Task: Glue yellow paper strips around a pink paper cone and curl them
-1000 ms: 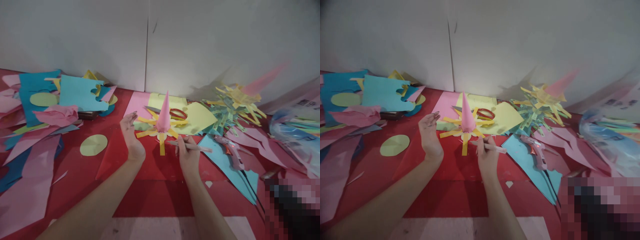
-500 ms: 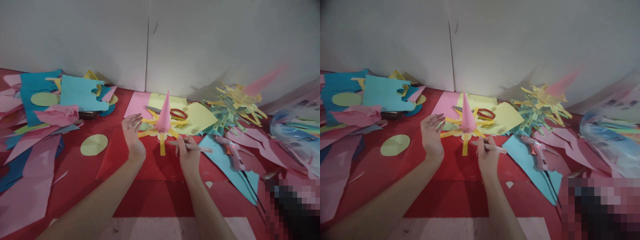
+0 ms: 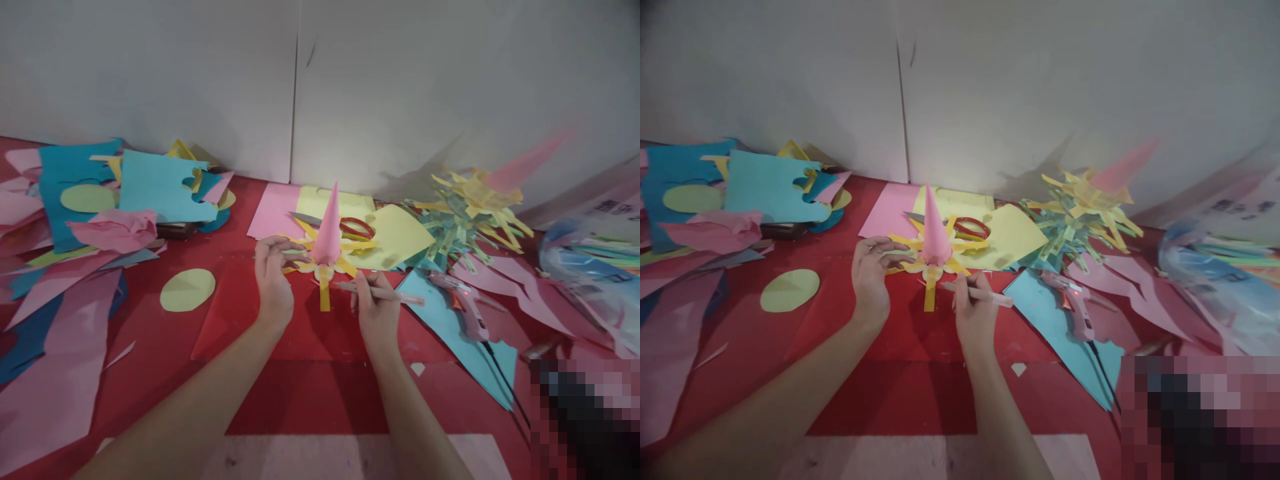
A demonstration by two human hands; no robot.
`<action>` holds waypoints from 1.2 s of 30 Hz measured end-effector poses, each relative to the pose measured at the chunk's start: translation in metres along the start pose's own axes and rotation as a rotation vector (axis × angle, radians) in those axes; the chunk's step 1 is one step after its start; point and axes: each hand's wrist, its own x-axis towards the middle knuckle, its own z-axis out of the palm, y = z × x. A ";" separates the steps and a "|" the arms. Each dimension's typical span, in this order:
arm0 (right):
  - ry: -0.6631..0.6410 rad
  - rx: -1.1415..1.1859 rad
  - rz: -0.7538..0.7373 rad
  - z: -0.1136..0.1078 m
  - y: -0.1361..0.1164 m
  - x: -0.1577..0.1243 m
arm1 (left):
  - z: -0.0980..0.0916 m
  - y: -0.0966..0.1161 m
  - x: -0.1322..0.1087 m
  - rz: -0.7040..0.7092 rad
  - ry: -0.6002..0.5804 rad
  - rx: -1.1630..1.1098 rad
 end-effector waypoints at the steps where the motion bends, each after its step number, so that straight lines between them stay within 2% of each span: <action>1: -0.001 -0.001 -0.004 0.000 0.000 0.000 | 0.000 0.001 -0.001 -0.004 -0.012 0.020; 10: -0.009 0.010 0.002 -0.001 0.001 0.000 | -0.001 -0.006 -0.011 0.063 -0.175 0.469; 17: -0.101 0.095 -0.005 0.000 0.001 -0.002 | 0.000 -0.009 -0.011 -0.005 -0.266 0.379; 21: -0.150 0.051 -0.023 0.001 0.003 -0.001 | -0.001 -0.011 -0.010 -0.029 -0.269 0.366; 27: -0.172 -0.006 -0.039 0.001 0.005 0.000 | -0.002 -0.014 -0.009 -0.088 -0.272 0.416; 36: -0.187 -0.033 -0.021 0.002 0.007 0.001 | -0.002 -0.013 -0.008 -0.085 -0.303 0.500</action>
